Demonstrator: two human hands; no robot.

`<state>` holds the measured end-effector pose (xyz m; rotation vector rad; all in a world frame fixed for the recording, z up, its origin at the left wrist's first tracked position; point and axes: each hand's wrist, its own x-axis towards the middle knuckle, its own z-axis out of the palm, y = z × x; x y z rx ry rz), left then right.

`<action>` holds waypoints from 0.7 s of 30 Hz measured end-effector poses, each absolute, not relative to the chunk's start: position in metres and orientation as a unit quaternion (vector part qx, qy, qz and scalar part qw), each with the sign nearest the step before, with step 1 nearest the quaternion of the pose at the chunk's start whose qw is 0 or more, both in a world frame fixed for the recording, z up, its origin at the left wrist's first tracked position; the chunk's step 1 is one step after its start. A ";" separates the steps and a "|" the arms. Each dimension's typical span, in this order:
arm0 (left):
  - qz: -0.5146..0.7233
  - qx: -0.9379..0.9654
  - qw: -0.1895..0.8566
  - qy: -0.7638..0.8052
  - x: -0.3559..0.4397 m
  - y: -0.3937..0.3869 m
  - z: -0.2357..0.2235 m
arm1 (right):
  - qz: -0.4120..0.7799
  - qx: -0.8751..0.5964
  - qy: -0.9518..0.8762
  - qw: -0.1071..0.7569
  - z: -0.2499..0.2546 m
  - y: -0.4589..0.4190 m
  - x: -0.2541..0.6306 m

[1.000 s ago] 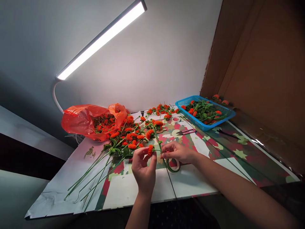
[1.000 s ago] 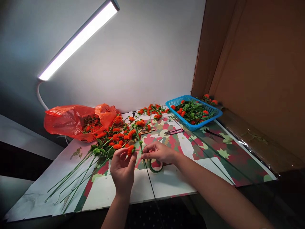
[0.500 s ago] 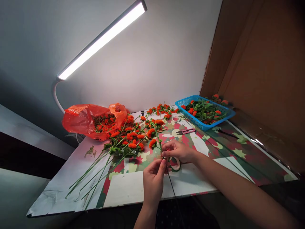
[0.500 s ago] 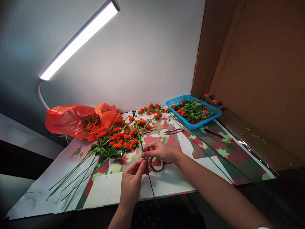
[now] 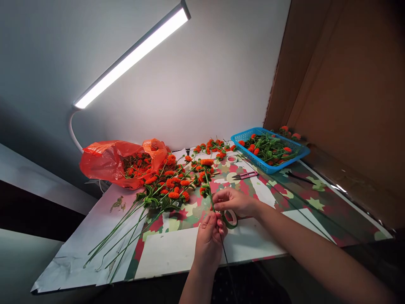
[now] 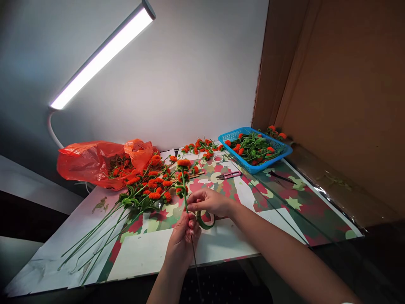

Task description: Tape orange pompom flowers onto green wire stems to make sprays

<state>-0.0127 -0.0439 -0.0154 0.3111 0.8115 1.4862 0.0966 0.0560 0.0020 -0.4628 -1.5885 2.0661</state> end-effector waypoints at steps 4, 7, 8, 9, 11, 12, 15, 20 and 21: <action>0.653 0.271 0.499 0.501 -0.017 -0.051 -0.015 | 0.741 -0.171 -0.594 0.263 0.002 0.056 0.096; 0.624 0.352 0.375 0.588 -0.018 -0.058 -0.010 | 0.724 -0.181 -0.611 0.264 0.002 0.056 0.095; 0.610 0.382 0.342 0.605 -0.019 -0.060 -0.008 | 0.721 -0.181 -0.615 0.264 0.002 0.056 0.095; 0.594 0.413 0.314 0.615 -0.020 -0.061 -0.006 | 0.718 -0.181 -0.619 0.263 0.002 0.055 0.096; 0.564 0.463 0.285 0.621 -0.021 -0.062 -0.001 | 0.715 -0.177 -0.624 0.260 0.002 0.055 0.096; 0.557 0.473 0.288 0.618 -0.022 -0.061 0.001 | 0.714 -0.177 -0.626 0.260 0.002 0.055 0.096; 0.581 0.435 0.388 0.568 -0.023 -0.058 0.004 | 0.717 -0.181 -0.619 0.262 0.004 0.054 0.098; 0.639 0.224 0.624 0.390 -0.018 -0.048 -0.006 | 0.758 -0.148 -0.587 0.241 0.007 0.053 0.098; 0.641 0.198 0.641 0.373 -0.017 -0.046 -0.009 | 0.765 -0.144 -0.581 0.237 0.007 0.053 0.098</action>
